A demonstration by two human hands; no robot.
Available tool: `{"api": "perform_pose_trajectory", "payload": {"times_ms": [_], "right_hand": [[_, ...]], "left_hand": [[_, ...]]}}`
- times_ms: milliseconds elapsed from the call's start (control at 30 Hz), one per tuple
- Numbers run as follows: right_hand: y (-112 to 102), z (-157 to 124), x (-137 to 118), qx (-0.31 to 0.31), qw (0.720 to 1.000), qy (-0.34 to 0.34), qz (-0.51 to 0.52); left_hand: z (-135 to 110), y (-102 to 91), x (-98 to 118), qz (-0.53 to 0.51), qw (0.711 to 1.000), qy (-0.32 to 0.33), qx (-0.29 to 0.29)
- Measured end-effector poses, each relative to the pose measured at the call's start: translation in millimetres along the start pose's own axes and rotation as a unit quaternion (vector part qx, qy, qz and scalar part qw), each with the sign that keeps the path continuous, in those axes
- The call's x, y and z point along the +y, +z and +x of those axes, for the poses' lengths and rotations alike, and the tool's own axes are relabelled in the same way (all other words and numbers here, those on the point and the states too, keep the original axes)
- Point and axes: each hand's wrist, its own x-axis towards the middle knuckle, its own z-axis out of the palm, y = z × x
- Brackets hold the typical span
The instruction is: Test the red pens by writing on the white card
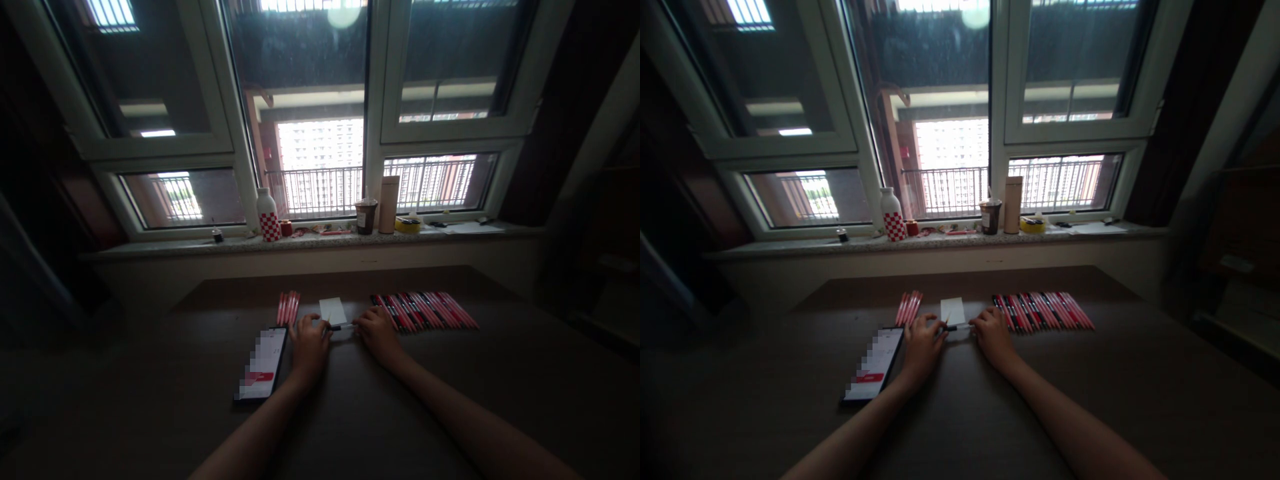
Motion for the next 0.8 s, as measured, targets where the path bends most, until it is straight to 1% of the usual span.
{"api": "perform_pose_trajectory", "payload": {"times_ms": [233,467,800], "right_hand": [[1.9,0.2,2.6,0.004,1.0,0.008,-0.007],[3.4,0.1,4.4,0.022,0.999,0.03,-0.004],[5.1,-0.3,8.0,0.033,0.998,0.045,-0.015]], "left_hand": [[-0.1,0.3,-0.8,0.007,1.0,-0.004,0.015],[0.3,1.2,-1.7,0.015,1.0,-0.009,0.024],[0.1,-0.3,-0.4,0.023,1.0,-0.01,0.005]]}}
